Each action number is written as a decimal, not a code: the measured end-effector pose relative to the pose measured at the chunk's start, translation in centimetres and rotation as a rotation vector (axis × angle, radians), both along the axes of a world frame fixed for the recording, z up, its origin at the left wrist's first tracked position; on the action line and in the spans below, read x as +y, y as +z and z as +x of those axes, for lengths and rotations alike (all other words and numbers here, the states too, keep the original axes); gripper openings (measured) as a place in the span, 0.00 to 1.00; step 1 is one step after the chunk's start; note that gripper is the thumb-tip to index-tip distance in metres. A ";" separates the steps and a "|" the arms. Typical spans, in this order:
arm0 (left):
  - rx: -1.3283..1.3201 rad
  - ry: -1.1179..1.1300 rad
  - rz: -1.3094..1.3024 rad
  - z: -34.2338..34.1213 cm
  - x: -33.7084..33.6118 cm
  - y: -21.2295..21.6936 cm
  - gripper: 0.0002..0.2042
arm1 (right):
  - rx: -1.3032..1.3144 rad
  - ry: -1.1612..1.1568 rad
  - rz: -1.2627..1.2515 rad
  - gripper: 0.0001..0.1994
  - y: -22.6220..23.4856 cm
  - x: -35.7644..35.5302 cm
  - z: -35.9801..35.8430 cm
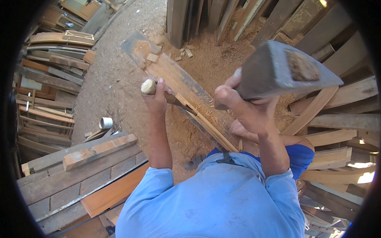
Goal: The person shapes a piece of wood using a hammer and a chisel to refine a groove.
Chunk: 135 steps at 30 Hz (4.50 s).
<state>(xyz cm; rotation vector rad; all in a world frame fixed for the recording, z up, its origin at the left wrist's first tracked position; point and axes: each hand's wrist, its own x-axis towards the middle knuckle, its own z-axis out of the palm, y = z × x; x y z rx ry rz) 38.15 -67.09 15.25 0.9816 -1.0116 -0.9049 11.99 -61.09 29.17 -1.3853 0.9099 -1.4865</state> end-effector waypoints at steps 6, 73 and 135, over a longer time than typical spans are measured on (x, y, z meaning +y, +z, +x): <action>-0.045 0.003 0.233 -2.3 1.3 0.9 0.06 | -0.168 -0.208 -0.234 0.08 2.1 -1.7 -0.2; 0.047 -0.011 0.090 1.6 0.0 0.9 0.10 | 0.290 0.020 0.090 0.16 -1.4 -4.1 0.9; -0.717 -0.319 -0.418 -10.7 12.8 -3.2 0.09 | 0.218 0.237 0.193 0.12 2.8 1.9 -0.2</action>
